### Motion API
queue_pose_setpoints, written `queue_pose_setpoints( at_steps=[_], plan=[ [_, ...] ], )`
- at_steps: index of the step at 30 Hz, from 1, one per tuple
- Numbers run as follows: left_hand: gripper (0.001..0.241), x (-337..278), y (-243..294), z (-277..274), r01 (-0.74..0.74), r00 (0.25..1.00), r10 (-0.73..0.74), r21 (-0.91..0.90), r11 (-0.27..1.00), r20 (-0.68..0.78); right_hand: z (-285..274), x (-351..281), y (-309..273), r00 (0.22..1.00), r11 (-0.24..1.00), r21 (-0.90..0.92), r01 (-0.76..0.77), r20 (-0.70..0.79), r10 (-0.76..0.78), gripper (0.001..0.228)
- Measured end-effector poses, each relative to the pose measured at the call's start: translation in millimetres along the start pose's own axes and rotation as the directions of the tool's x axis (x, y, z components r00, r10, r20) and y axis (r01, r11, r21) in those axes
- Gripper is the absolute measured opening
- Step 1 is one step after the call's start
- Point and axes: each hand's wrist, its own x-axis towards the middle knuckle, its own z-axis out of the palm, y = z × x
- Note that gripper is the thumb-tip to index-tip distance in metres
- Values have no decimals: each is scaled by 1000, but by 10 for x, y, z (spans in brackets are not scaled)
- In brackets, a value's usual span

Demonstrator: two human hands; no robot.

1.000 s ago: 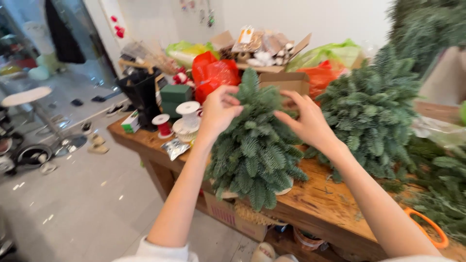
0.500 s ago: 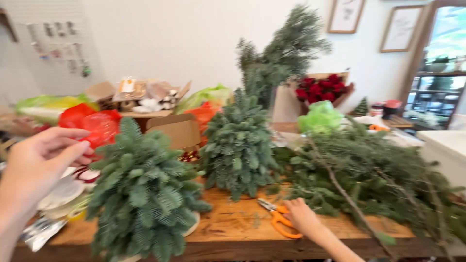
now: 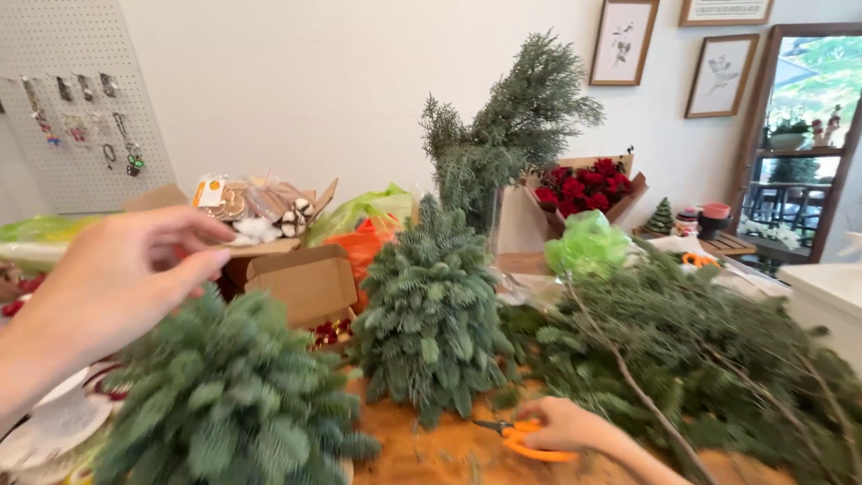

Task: The person arranges artificial pine branches into a small tree structure on a wooden table. They use orange-handled shears to trim branches and then insert them into the base, adjusting the foliage by hand to shape the arrangement.

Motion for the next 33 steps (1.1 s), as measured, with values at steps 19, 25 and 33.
queue_pose_setpoints(
  at_steps=[19,25,33],
  plan=[
    [34,4696,2165,3089,-150,927,185,-131,980,326,-3526,720,246,931,623,782,-29,-205,301,41],
    [14,5183,1845,4238,-54,873,2,92,994,488,-4142,1352,-76,968,679,721,138,-244,63,54],
    [36,5903,1223,4094,-293,902,206,187,938,379,-4337,2474,-781,986,106,989,107,-92,-139,36]
  ],
)
